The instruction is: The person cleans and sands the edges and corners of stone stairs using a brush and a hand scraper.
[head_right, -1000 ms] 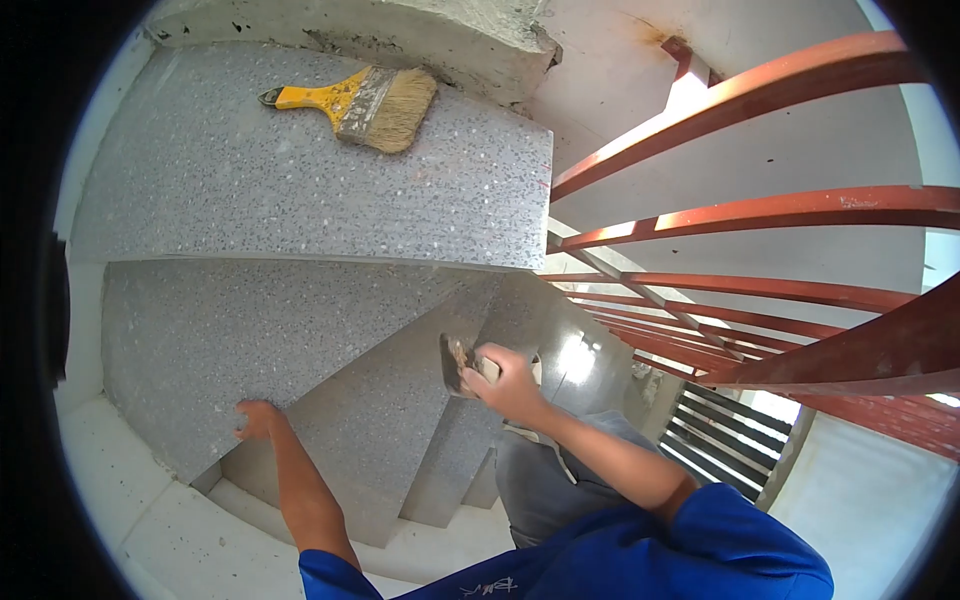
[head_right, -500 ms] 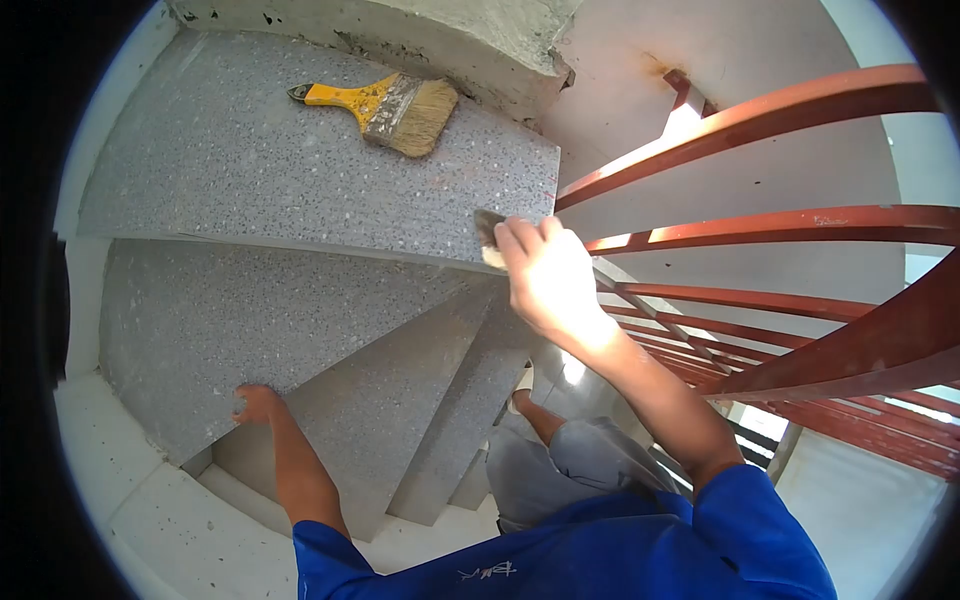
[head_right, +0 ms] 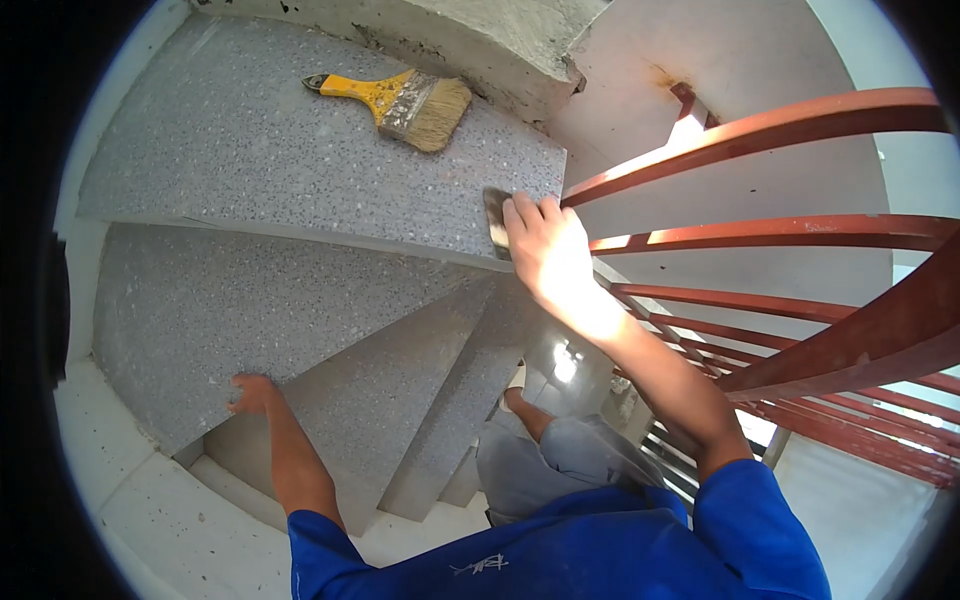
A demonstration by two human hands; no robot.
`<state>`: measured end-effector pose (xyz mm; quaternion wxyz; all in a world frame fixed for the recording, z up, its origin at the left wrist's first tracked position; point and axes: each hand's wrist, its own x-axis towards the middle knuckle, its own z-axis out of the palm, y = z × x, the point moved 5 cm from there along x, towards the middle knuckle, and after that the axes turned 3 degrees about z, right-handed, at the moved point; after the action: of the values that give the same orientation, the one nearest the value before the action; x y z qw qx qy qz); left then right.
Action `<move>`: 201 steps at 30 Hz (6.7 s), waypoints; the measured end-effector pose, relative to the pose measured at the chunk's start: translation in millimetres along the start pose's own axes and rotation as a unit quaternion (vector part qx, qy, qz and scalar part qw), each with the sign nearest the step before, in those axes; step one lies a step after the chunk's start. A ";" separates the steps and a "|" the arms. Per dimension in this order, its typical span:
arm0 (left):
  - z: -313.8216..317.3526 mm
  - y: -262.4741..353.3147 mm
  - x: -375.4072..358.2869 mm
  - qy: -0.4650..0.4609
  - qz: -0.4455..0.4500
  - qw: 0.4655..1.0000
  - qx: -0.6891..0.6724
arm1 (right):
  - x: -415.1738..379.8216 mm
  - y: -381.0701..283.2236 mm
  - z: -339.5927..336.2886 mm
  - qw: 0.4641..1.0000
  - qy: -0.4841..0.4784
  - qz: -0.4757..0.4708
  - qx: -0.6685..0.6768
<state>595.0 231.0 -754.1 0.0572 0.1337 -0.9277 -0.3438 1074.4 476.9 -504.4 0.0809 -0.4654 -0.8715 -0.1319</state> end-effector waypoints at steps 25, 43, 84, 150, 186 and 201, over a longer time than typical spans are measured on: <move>9.4 -8.2 9.5 0.019 0.001 0.999 0.025 | 100.2 49.4 -3.2 0.899 -0.202 0.325 0.213; 14.3 -16.2 15.0 0.004 0.009 1.000 0.008 | 33.0 -24.8 15.1 0.970 -0.160 0.184 0.001; 1.9 -2.6 -1.9 -0.009 -0.025 0.999 0.027 | -161.6 -51.6 -7.2 0.896 -0.312 0.126 0.291; 17.5 -20.6 13.9 -0.062 -0.007 0.997 -0.039 | -265.2 -17.4 413.2 0.611 -0.122 0.578 0.526; 77.5 -43.4 83.3 -0.121 0.403 0.674 0.607 | -228.9 -102.1 281.8 0.772 -0.260 0.345 0.466; 43.7 -33.1 41.3 0.070 0.029 0.996 -0.056 | -170.0 -2.5 267.5 0.981 0.034 -0.086 0.168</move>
<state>553.7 222.2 -808.2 0.1392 0.1269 -0.9042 -0.3833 1161.6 423.0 -804.3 0.1761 -0.3633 -0.9148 -0.0061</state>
